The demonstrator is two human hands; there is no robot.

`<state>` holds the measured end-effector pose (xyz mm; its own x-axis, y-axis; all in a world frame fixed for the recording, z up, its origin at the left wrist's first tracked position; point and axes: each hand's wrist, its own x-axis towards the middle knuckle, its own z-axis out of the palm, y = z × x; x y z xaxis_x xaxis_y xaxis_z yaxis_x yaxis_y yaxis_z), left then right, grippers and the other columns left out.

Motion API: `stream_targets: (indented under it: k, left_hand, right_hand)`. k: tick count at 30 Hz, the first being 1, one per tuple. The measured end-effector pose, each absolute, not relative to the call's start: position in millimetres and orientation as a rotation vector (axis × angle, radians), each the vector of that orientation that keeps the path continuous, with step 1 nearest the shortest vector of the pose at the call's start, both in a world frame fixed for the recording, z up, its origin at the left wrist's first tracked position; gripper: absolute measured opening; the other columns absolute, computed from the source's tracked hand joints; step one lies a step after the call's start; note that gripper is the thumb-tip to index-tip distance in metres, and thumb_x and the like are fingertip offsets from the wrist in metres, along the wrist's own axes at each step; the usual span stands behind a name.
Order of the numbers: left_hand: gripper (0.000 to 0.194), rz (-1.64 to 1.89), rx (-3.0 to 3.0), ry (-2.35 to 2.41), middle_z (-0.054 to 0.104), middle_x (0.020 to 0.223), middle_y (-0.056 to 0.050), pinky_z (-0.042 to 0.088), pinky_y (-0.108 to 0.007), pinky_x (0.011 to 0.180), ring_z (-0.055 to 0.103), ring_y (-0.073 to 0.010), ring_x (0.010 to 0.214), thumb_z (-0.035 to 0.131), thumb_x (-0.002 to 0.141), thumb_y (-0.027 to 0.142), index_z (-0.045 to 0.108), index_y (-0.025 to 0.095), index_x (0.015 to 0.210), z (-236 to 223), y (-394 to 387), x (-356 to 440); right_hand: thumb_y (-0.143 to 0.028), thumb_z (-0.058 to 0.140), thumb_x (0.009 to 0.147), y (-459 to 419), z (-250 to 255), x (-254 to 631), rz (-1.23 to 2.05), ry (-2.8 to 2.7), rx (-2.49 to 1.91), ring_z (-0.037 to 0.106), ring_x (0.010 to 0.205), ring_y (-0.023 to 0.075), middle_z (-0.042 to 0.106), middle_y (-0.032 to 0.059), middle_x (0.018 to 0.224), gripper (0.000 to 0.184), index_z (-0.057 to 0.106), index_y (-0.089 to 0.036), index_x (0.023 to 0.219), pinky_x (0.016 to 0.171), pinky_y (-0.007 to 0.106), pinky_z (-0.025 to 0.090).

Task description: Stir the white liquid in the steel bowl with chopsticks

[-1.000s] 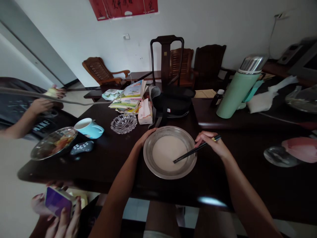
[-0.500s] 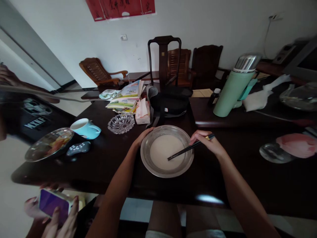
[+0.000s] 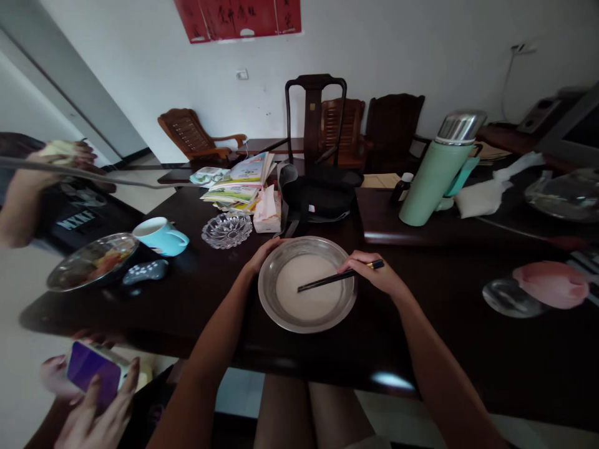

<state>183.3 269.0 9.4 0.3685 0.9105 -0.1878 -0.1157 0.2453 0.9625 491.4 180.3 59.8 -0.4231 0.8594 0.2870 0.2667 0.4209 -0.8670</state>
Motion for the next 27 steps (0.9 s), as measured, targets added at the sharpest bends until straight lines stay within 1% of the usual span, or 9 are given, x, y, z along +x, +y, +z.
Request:
stream_targets:
  k: [3, 6, 8, 11, 13, 15, 18, 22, 27]
  left_hand:
    - [0.051, 0.799, 0.989, 0.901, 0.06, 0.12, -0.003, 0.03, -0.043, 0.101, 0.035, -0.0324, 0.126, 0.043, 0.088, 0.049, 0.052, 0.016, 0.127, 7, 268, 176]
    - [0.055, 0.773, 0.914, 0.872, 0.064, 0.112, -0.01, 0.034, -0.043, 0.096, 0.047, -0.0335, 0.116, 0.04, 0.088, 0.049, 0.056, 0.009, 0.122, 5, 269, 170]
    - [0.055, 0.753, 0.881, 0.83, 0.066, 0.106, -0.013, 0.039, -0.04, 0.09, 0.055, -0.0318, 0.106, 0.041, 0.088, 0.048, 0.058, 0.006, 0.119, 3, 271, 166]
    - [0.052, 0.708, 0.814, 0.701, 0.068, 0.099, -0.013, 0.044, -0.035, 0.082, 0.062, -0.0272, 0.092, 0.043, 0.087, 0.046, 0.06, 0.006, 0.115, 2, 273, 160]
    - [0.052, 0.701, 0.783, 0.641, 0.068, 0.098, -0.014, 0.044, -0.034, 0.081, 0.064, -0.0256, 0.087, 0.041, 0.088, 0.047, 0.061, 0.007, 0.114, 2, 272, 155]
    - [0.054, 0.705, 0.761, 0.627, 0.068, 0.097, -0.015, 0.045, -0.034, 0.081, 0.064, -0.0252, 0.085, 0.038, 0.089, 0.049, 0.062, 0.006, 0.113, 3, 272, 152]
    - [0.056, 0.726, 0.731, 0.655, 0.068, 0.094, -0.015, 0.046, -0.033, 0.077, 0.064, -0.0248, 0.082, 0.035, 0.089, 0.05, 0.064, 0.006, 0.107, 4, 271, 149]
    - [0.051, 0.763, 0.698, 0.731, 0.069, 0.09, -0.014, 0.047, -0.031, 0.073, 0.065, -0.0231, 0.076, 0.036, 0.09, 0.047, 0.067, 0.007, 0.1, 4, 272, 151]
    - [0.048, 0.814, 0.701, 0.825, 0.069, 0.09, -0.013, 0.048, -0.032, 0.074, 0.065, -0.0236, 0.077, 0.038, 0.089, 0.044, 0.067, 0.008, 0.104, 10, 265, 158]
  right_hand:
    - [-0.034, 0.048, 0.09, 174, 70, 487, 0.832, -1.946, -1.026, 0.062, 0.081, 0.02, 0.069, 0.0046, 0.082, 0.027, 0.071, -0.021, 0.082, 0.072, 0.031, 0.045]
    - [-0.03, 0.045, 0.091, 163, 83, 489, 0.772, -1.914, -1.07, 0.062, 0.08, 0.0193, 0.07, 0.004, 0.08, 0.029, 0.07, -0.021, 0.078, 0.076, 0.032, 0.044]
    - [-0.029, 0.048, 0.091, 158, 86, 490, 0.761, -1.978, -1.05, 0.061, 0.078, 0.019, 0.07, 0.0037, 0.079, 0.026, 0.07, -0.022, 0.079, 0.075, 0.033, 0.044]
    - [-0.029, 0.053, 0.088, 159, 79, 490, 0.785, -2.112, -0.916, 0.059, 0.079, 0.0191, 0.07, 0.0037, 0.083, 0.019, 0.071, -0.023, 0.085, 0.075, 0.034, 0.044]
    - [-0.029, 0.055, 0.087, 166, 73, 492, 0.787, -2.165, -0.811, 0.058, 0.081, 0.0195, 0.071, 0.0033, 0.085, 0.016, 0.071, -0.024, 0.087, 0.076, 0.035, 0.043]
    - [-0.03, 0.055, 0.087, 176, 70, 496, 0.78, -2.156, -0.801, 0.057, 0.08, 0.0193, 0.07, 0.0033, 0.083, 0.017, 0.071, -0.025, 0.088, 0.075, 0.035, 0.043]
    - [-0.03, 0.05, 0.09, 189, 74, 501, 0.761, -2.064, -0.866, 0.058, 0.076, 0.0182, 0.069, 0.0036, 0.078, 0.024, 0.071, -0.023, 0.082, 0.073, 0.033, 0.043]
    - [-0.028, 0.041, 0.094, 196, 77, 502, 0.797, -2.029, -0.824, 0.06, 0.072, 0.0173, 0.07, 0.0023, 0.07, 0.034, 0.069, -0.021, 0.078, 0.074, 0.033, 0.041]
    - [-0.03, 0.044, 0.092, 200, 73, 505, 0.78, -2.081, -0.771, 0.057, 0.073, 0.0175, 0.07, 0.0024, 0.074, 0.033, 0.07, -0.022, 0.073, 0.072, 0.032, 0.041]
